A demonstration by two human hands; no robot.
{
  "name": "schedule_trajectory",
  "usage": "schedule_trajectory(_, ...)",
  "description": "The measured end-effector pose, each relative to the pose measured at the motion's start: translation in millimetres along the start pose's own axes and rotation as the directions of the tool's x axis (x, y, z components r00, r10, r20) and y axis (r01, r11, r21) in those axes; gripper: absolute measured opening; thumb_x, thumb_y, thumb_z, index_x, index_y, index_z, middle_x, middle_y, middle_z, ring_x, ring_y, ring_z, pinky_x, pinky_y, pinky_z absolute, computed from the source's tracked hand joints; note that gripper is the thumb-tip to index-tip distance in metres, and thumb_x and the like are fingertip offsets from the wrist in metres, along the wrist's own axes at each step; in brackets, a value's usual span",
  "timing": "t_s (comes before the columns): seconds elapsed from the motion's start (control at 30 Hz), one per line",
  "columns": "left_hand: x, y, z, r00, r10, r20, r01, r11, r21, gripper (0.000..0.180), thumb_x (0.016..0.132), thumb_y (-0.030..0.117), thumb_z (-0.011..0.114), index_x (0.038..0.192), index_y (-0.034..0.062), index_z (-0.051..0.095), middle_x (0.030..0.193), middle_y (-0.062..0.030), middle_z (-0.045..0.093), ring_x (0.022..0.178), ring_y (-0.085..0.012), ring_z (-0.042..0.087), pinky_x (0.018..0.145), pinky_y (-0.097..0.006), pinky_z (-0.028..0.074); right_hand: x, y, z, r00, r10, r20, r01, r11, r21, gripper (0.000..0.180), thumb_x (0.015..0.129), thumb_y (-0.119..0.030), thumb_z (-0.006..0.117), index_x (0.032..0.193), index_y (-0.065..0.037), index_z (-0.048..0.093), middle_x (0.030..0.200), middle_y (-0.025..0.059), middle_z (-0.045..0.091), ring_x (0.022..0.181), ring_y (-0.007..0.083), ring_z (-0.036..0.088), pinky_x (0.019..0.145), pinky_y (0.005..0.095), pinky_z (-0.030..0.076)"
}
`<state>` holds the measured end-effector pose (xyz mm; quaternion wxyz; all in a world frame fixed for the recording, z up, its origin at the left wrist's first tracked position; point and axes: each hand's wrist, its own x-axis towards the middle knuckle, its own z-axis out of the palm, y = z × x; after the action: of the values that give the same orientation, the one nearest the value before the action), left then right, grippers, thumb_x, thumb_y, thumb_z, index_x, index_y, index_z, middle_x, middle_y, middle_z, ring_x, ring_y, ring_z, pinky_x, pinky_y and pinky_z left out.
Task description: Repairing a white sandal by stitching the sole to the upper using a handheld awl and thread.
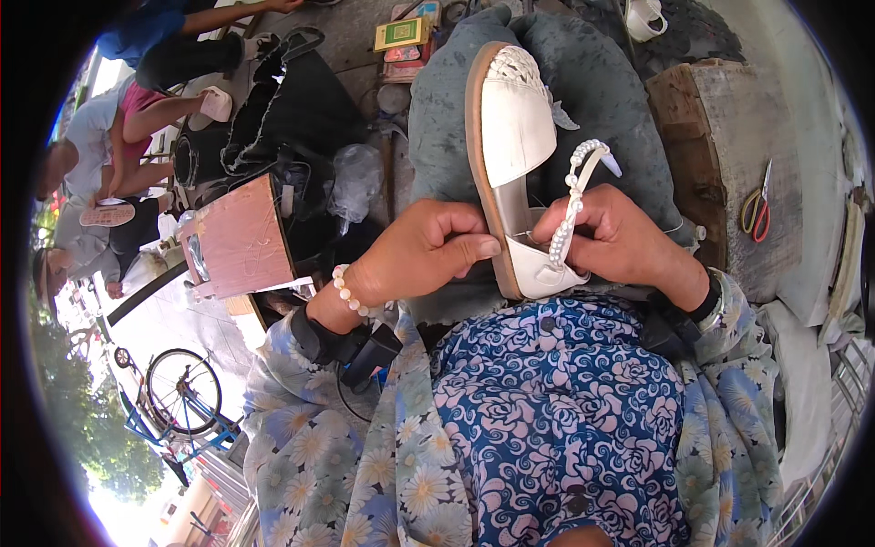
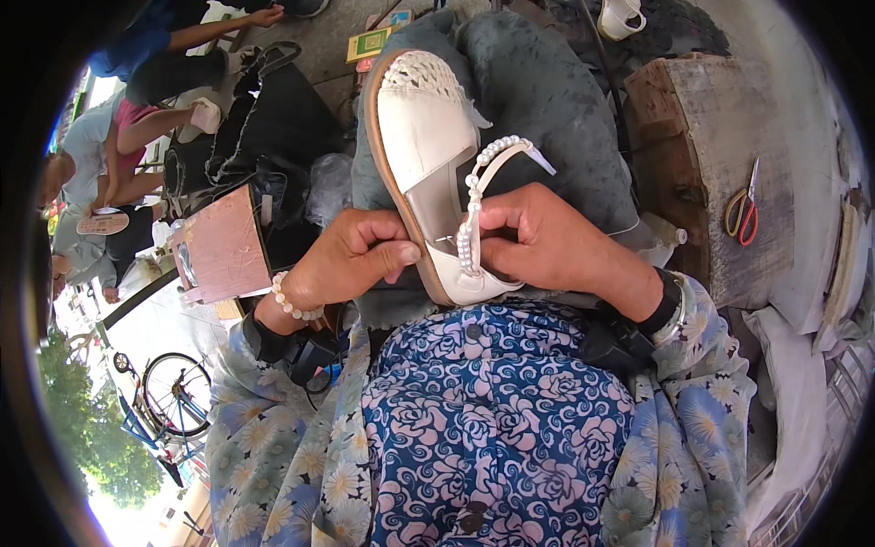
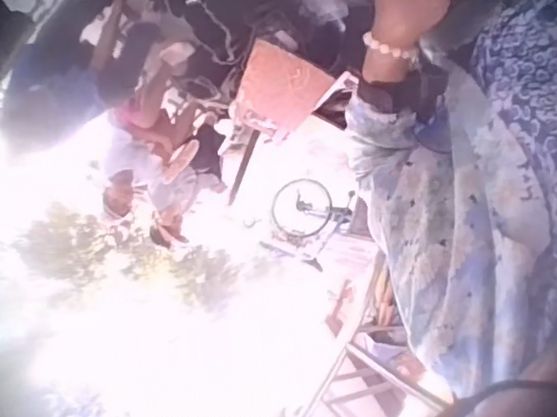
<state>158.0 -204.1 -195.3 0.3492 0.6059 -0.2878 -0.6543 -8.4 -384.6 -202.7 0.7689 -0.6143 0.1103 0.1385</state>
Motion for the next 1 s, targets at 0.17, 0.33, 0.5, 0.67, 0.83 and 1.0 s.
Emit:
schedule_trajectory(0.17,0,-7,13,0.984,0.109,-0.141,-0.114,0.993,-0.024,0.027,0.089,0.021,0.063,0.075,-0.001,0.059,0.057,0.0027,0.047,0.056,-0.0042,0.038,0.049,-0.024,0.035,3,13,-1,0.991,-0.13,0.011,0.131,0.989,-0.071,0.018,0.081,0.003,0.053,0.095,0.001,0.065,0.08,0.006,0.064,0.07,0.0112,0.06,0.063,0.0252,0.046)
schedule_trajectory(0.33,-3,-10,14,0.941,0.23,-0.248,-0.168,0.954,0.246,0.034,0.088,0.027,0.064,0.071,-0.0012,0.056,0.054,-0.0023,0.043,0.054,-0.0062,0.037,0.047,-0.028,0.034,3,14,-4,0.977,-0.212,0.033,0.215,0.958,-0.192,0.026,0.079,0.006,0.051,0.101,0.001,0.064,0.089,0.0111,0.067,0.082,0.0179,0.064,0.075,0.0298,0.048)
schedule_trajectory(0.5,-7,-9,13,0.942,0.183,-0.282,-0.069,0.926,0.372,0.032,0.088,0.027,0.063,0.075,-0.0016,0.058,0.059,-0.0028,0.047,0.056,-0.0067,0.039,0.05,-0.027,0.037,-4,2,-1,0.983,-0.18,0.036,0.182,0.938,-0.295,0.031,0.078,0.006,0.049,0.106,0.001,0.062,0.093,0.0158,0.066,0.086,0.0226,0.065,0.079,0.0305,0.048)
schedule_trajectory(0.67,-27,-10,1,0.951,0.307,-0.025,-0.275,0.883,0.38,0.031,0.088,0.01,0.056,0.117,0.0009,0.054,0.094,-0.0113,0.063,0.08,-0.0116,0.056,0.074,-0.028,0.046,-31,-20,-17,0.85,-0.514,-0.113,0.299,0.648,-0.7,0.021,0.076,0.0,0.06,0.097,0.003,0.062,0.097,0.0168,0.063,0.085,0.0299,0.064,0.075,0.0346,0.05)
schedule_trajectory(0.83,-32,-13,3,0.911,0.41,0.031,-0.381,0.814,0.439,0.046,0.089,0.003,0.05,0.134,0.0027,0.043,0.112,-0.0157,0.063,0.086,-0.0225,0.064,0.08,-0.031,0.047,-32,-65,-19,0.654,-0.745,-0.129,0.284,0.401,-0.871,0.02,0.072,-0.005,0.069,0.091,-0.001,0.064,0.103,0.0123,0.063,0.091,0.032,0.061,0.078,0.039,0.051)
schedule_trajectory(1.0,-16,11,16,0.935,0.348,-0.064,-0.288,0.855,0.431,0.04,0.087,0.006,0.052,0.126,0.0017,0.048,0.102,-0.0236,0.061,0.091,-0.04,0.06,0.077,-0.041,0.047,17,-52,1,0.734,-0.565,0.376,0.445,-0.018,-0.895,0.041,0.073,-0.041,0.067,0.087,-0.002,0.065,0.11,0.012,0.059,0.116,0.0294,0.047,0.106,0.0452,0.03)
